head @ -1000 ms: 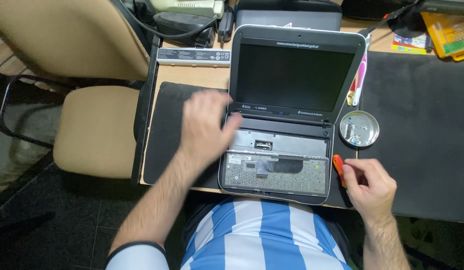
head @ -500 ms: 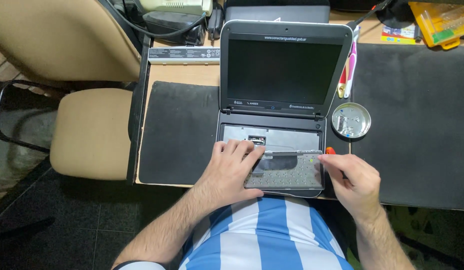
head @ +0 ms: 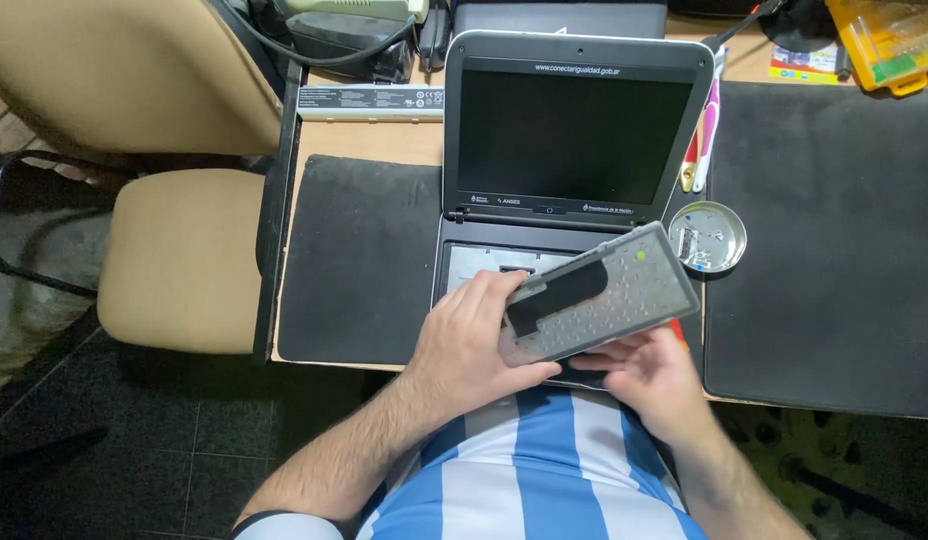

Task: Disassembling a laptop by removing screws, the keyboard, and internal plastic frames.

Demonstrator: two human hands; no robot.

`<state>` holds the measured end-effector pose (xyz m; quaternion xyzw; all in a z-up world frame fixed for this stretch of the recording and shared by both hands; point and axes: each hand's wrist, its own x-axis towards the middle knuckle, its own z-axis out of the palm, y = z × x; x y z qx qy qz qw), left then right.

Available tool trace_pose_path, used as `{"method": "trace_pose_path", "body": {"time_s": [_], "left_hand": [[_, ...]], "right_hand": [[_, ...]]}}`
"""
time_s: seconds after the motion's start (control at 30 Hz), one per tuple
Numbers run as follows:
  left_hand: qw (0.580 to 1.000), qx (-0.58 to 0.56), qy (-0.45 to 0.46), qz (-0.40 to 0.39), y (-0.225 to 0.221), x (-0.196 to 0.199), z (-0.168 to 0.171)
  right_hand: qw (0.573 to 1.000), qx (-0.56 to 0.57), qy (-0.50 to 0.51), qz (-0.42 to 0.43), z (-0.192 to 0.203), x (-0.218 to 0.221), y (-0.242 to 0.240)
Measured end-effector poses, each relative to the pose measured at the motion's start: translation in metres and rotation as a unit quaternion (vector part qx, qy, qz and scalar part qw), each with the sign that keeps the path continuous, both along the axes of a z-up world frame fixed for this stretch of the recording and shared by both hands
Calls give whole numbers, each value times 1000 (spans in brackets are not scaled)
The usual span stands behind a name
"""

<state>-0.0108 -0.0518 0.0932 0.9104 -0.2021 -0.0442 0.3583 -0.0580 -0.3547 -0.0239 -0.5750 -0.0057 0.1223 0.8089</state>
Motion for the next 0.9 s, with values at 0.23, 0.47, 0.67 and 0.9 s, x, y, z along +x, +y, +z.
{"method": "trace_pose_path", "body": {"time_s": [0.23, 0.47, 0.67, 0.9], "left_hand": [[986, -125, 111, 25, 1, 2, -14], [949, -211, 228, 54, 8, 6, -34], [931, -286, 222, 46, 5, 4, -25], [920, -325, 167, 146, 42, -6, -15]], "right_hand": [[997, -71, -3, -42, 33, 25, 33], [993, -115, 27, -11, 29, 35, 32], [991, -130, 19, 11, 35, 36, 35], [994, -92, -43, 37, 41, 30, 37]]}}
